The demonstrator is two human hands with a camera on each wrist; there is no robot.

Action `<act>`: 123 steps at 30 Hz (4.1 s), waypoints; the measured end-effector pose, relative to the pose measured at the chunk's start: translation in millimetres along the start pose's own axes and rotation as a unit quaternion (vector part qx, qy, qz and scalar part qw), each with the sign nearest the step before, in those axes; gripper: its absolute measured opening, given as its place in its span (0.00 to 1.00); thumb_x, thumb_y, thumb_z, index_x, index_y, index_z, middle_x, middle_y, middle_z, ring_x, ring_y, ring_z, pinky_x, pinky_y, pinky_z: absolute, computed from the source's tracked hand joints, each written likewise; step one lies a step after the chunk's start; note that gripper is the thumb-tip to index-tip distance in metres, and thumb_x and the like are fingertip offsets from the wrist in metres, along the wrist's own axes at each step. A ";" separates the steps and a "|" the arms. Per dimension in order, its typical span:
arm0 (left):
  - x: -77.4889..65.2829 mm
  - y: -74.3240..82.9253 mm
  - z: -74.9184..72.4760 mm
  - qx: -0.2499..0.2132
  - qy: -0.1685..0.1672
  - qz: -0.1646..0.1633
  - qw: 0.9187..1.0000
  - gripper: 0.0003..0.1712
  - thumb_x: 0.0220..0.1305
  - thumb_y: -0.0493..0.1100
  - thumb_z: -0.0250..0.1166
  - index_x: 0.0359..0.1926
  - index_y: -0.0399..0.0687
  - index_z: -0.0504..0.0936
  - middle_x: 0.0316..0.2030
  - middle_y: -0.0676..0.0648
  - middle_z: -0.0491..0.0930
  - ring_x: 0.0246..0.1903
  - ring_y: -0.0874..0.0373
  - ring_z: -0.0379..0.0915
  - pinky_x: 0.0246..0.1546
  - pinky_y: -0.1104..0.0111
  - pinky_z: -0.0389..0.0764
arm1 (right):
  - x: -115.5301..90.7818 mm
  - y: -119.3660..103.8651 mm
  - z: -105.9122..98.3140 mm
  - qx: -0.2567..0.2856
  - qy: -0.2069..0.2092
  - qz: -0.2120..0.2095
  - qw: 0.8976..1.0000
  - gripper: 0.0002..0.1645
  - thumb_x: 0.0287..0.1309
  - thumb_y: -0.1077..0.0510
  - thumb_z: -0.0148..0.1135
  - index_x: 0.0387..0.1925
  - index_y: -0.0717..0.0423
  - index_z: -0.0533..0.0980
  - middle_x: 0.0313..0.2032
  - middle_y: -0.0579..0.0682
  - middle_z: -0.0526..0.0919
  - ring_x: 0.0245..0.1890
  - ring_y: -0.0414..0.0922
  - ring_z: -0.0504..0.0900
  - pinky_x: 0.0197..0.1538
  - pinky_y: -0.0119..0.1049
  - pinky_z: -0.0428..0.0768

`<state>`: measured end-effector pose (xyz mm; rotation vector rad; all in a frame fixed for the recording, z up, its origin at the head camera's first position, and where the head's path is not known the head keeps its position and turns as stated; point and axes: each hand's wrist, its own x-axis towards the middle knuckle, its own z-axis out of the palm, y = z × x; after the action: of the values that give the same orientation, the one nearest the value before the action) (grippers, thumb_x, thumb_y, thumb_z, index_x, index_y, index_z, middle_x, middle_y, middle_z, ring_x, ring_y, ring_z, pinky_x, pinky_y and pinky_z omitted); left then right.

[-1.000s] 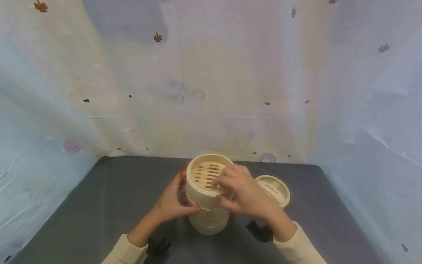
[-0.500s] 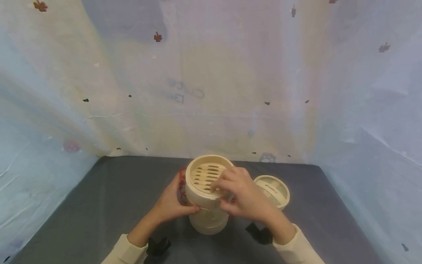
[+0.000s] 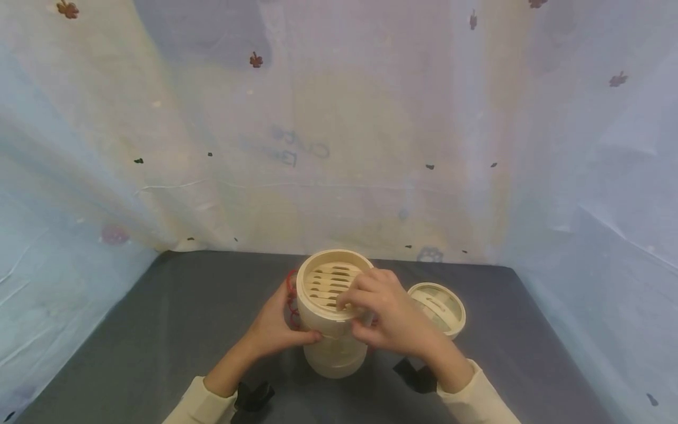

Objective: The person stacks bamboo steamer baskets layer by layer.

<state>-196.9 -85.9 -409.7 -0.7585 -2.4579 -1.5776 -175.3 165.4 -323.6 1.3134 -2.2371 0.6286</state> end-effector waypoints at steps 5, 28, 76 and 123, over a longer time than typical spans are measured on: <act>-0.2 1.6 0.0 0.000 -0.001 -0.004 1.000 0.55 0.36 0.60 0.80 0.65 0.75 0.60 0.57 0.58 0.70 0.46 0.57 0.77 0.26 0.70 0.81 | -0.4 -0.7 -0.5 0.000 -0.002 0.001 1.000 0.22 0.41 0.63 0.66 0.39 0.37 0.78 0.34 0.32 0.73 0.37 0.33 0.65 0.46 0.41 0.62; 0.0 -1.9 0.1 0.011 0.002 0.043 0.999 0.53 0.38 0.59 0.79 0.65 0.70 0.61 0.60 0.54 0.67 0.54 0.54 0.72 0.33 0.68 0.82 | -18.7 13.9 -24.8 0.019 0.037 0.075 0.996 0.35 0.40 0.63 0.70 0.56 0.50 0.75 0.53 0.45 0.75 0.54 0.40 0.71 0.52 0.38 0.72; 2.6 1.5 -6.9 0.003 -0.013 0.006 1.000 0.51 0.38 0.59 0.79 0.64 0.71 0.63 0.56 0.56 0.71 0.49 0.56 0.77 0.33 0.62 0.83 | -121.5 74.5 1.2 -0.036 -0.037 0.318 0.947 0.21 0.50 0.59 0.69 0.49 0.54 0.78 0.42 0.49 0.82 0.41 0.51 0.80 0.44 0.53 0.77; 2.9 -1.2 -5.4 -0.001 -0.017 -0.003 1.000 0.49 0.38 0.57 0.79 0.62 0.72 0.63 0.54 0.55 0.70 0.44 0.57 0.76 0.32 0.60 0.84 | -150.2 106.5 31.3 -0.077 -0.118 0.352 0.925 0.18 0.38 0.60 0.73 0.34 0.40 0.78 0.26 0.34 0.72 0.26 0.30 0.68 0.31 0.33 0.70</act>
<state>-200.9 -90.0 -407.2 -0.7851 -2.4842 -1.5822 -209.9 294.3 -454.2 0.4934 -2.9007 0.5235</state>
